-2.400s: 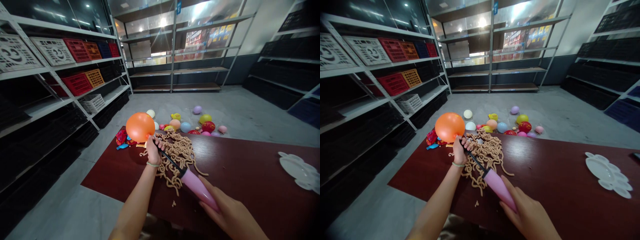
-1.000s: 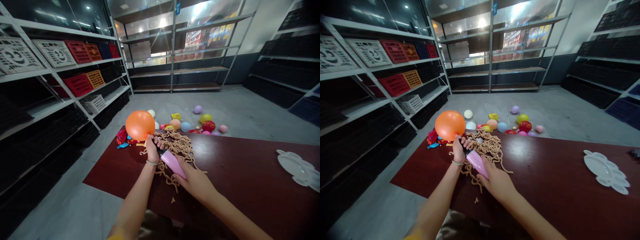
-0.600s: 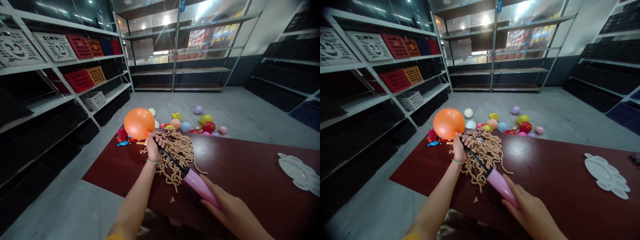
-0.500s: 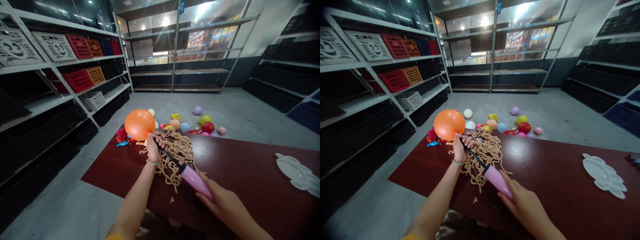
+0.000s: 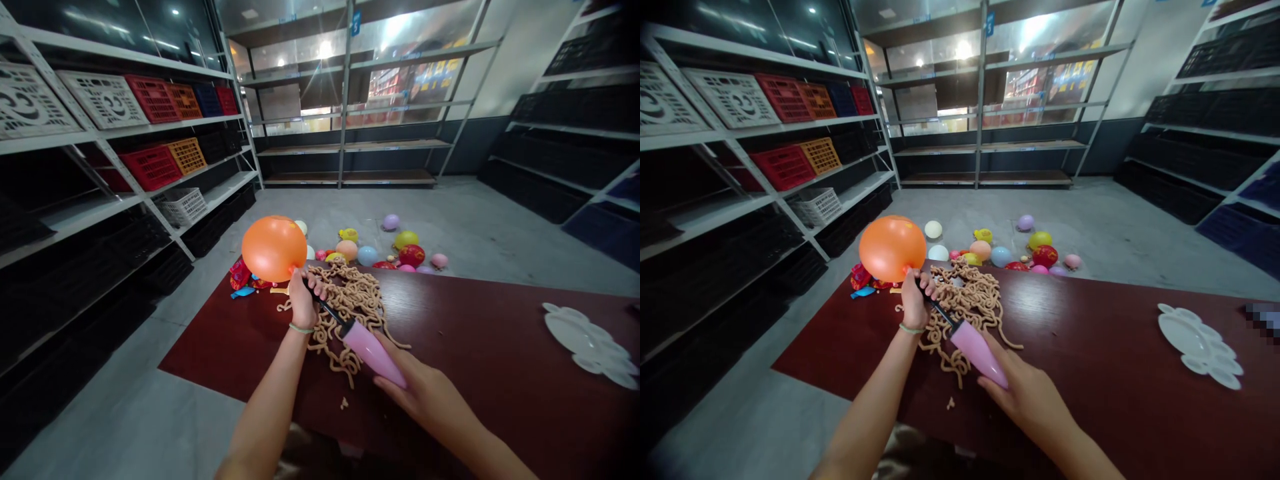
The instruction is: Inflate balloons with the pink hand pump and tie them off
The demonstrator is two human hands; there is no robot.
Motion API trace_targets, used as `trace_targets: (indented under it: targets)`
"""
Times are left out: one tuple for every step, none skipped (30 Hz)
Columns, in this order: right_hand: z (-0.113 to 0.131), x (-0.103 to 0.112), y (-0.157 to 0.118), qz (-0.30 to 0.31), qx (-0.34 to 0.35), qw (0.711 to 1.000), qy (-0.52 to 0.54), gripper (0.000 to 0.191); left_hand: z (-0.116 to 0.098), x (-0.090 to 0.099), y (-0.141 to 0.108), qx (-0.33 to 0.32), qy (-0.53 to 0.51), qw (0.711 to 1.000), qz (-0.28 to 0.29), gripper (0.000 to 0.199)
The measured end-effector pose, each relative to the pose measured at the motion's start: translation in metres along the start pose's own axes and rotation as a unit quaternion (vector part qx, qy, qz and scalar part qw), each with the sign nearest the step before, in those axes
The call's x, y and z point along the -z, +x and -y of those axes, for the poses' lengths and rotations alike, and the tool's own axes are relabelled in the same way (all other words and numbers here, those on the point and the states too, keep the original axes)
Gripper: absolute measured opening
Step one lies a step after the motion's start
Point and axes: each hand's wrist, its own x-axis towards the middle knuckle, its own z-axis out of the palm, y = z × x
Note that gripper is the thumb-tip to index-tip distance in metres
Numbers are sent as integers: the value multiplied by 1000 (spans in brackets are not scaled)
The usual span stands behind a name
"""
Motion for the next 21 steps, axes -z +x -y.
trace_targets:
  targets:
    - [-7, 4, -11, 5, 1, 1000, 3, 71, -1, 1, 1, -3, 0, 1000, -2, 27]
    - [-14, 7, -21, 12, -5, 1000, 1, 71, -3, 1, 3, -7, -1, 1000, -4, 27]
    - [-19, 10, -29, 19, -8, 1000, -2, 70, -4, 2, 4, -11, -2, 1000, -4, 28]
    - [-23, 12, -34, 22, -12, 1000, -7, 70, -5, 2, 5, -14, -3, 1000, -6, 28]
    - [-26, 14, -36, 24, -15, 1000, -12, 69, -6, 1, 6, -17, -3, 1000, -9, 27]
    - [-26, 15, -35, 22, -16, 999, -16, 67, -7, 0, 6, -19, -3, 1000, -16, 27]
    - [-24, 15, -31, 18, -15, 1000, -20, 66, -7, -1, 5, -21, -4, 1000, -22, 27]
    - [-21, 14, -24, 14, -13, 1000, -22, 65, -7, -3, 4, -20, -4, 999, -28, 27]
    - [-15, 12, -16, 10, -11, 1000, -23, 64, -6, -5, 2, -17, -4, 999, -31, 27]
    - [-8, 10, -5, 7, -10, 1000, -23, 63, -4, -6, 1, -13, -4, 999, -30, 26]
    - [-1, 8, 6, 6, -13, 1000, -21, 63, -2, -7, -1, -7, -3, 1000, -24, 26]
    - [7, 5, 17, 6, -17, 1000, -19, 62, 0, -8, -2, -1, -1, 1000, -16, 25]
    - [14, 3, 28, 1, -19, 1000, -16, 62, 2, -8, -4, 4, 1, 1000, -8, 25]
    - [21, 0, 37, -5, -21, 1000, -15, 63, 3, -7, -4, 9, 2, 1000, -3, 25]
    - [26, -2, 44, -8, -21, 1000, -13, 63, 5, -6, -4, 12, 3, 1000, -1, 25]
    - [29, -4, 48, -10, -17, 1000, -12, 64, 6, -5, -4, 13, 3, 1000, 0, 25]
    - [30, -5, 50, -10, -10, 1000, -11, 65, 6, -4, -4, 13, 5, 1000, 0, 25]
    - [30, -6, 50, -8, -3, 1000, -10, 65, 6, -3, -4, 12, 6, 1000, 2, 25]
    - [27, -6, 47, -5, 6, 1000, -10, 66, 6, -2, -4, 10, 7, 1000, 4, 25]
    - [23, -5, 41, -2, 12, 1000, -12, 66, 5, -2, -3, 8, 7, 1000, 7, 26]
    - [18, -4, 34, -1, 14, 1000, -18, 66, 4, -3, -3, 6, 6, 1000, 6, 27]
